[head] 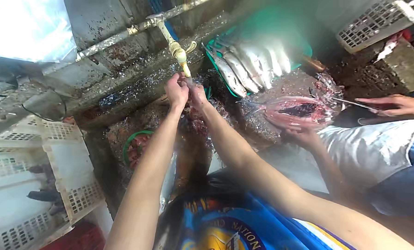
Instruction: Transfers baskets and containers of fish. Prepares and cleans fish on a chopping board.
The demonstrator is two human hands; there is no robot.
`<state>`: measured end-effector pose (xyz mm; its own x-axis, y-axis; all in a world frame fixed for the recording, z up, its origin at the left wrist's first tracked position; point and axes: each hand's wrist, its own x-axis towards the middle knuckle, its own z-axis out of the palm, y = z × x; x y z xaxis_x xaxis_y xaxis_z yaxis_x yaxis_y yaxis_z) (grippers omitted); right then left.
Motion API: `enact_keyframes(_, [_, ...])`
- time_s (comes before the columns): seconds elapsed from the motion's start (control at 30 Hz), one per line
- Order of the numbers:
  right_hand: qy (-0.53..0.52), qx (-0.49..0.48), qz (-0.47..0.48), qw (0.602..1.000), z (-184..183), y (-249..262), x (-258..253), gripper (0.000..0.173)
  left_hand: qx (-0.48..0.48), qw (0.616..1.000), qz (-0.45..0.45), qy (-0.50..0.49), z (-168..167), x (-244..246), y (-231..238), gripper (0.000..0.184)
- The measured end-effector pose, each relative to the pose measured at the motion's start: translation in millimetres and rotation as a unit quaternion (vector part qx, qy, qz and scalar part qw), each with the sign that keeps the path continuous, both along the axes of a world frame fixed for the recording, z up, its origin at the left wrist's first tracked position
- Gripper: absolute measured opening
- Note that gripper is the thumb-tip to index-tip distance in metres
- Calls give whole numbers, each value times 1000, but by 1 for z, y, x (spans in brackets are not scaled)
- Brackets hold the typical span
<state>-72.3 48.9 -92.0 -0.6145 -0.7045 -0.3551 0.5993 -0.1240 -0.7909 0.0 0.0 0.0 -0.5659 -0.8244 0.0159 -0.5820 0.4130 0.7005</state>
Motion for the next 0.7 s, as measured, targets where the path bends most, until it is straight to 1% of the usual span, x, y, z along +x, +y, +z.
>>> enact_keyframes(0.03, [23, 3, 9, 1000, 3, -2, -1, 25, -13, 1000, 21, 5, 4, 0, 0, 20])
enact_keyframes(0.07, [41, 18, 18, 999, 7, -6, -1, 23, -29, 998, 46, 24, 7, 1, 0, 20])
enact_keyframes(0.1, [67, 53, 24, 996, 11, -10, -1, 23, -54, 994, 71, 61, 11, 2, 1, 22])
enact_keyframes(0.13, [107, 98, 31, 989, 17, -13, -1, 27, -90, 986, 87, 112, 14, 2, 3, 23])
enact_keyframes(0.17, [167, 145, 44, 974, 23, -13, -2, 30, -131, 975, 82, 158, 18, 0, 4, 28])
enact_keyframes(0.2, [248, 187, 62, 949, 28, -11, -4, 29, -164, 969, 61, 176, 25, -3, 5, 39])
enact_keyframes(0.23, [324, 215, 91, 917, 29, -8, -5, 33, -184, 970, 36, 156, 36, -5, 7, 53])
enact_keyframes(0.27, [391, 232, 125, 882, 32, -6, -4, 44, -194, 976, 11, 99, 48, -7, 7, 62])
enact_keyframes(0.3, [438, 231, 144, 857, 30, -5, -2, 54, -190, 981, -12, 30, 60, -9, 8, 68])
enact_keyframes(0.33, [457, 216, 146, 851, 27, -1, 2, 60, -183, 982, -37, -28, 70, -11, 6, 69])
enact_keyframes(0.37, [458, 200, 144, 854, 23, 5, 5, 58, -180, 979, -69, -60, 77, -10, 2, 66])
enact_keyframes(0.4, [459, 194, 161, 852, 23, 15, 6, 49, -182, 974, -112, -76, 85, -7, -7, 62])
enact_keyframes(0.43, [461, 219, 199, 837, 26, 30, 9, 42, -182, 966, -162, -86, 93, 1, -16, 57])
enact_keyframes(0.47, [474, 253, 242, 808, 27, 48, 12, 39, -175, 955, -217, -97, 103, 14, -26, 52])
enact_keyframes(0.53, [512, 315, 292, 744, 19, 87, 19, 42, -149, 931, -317, -106, 117, 47, -37, 30])
enact_keyframes(0.57, [531, 339, 296, 718, 10, 104, 20, 46, -141, 920, -341, -130, 117, 65, -41, 30])
enact_keyframes(0.6, [545, 357, 283, 704, 0, 118, 23, 49, -136, 914, -349, -154, 114, 84, -44, 35])
enact_keyframes(0.63, [552, 370, 262, 700, -8, 131, 24, 51, -136, 916, -340, -163, 108, 100, -44, 40])
enact_keyframes(0.7, [566, 358, 206, 714, -11, 143, 27, 51, -138, 933, -298, -146, 96, 132, -42, 46])
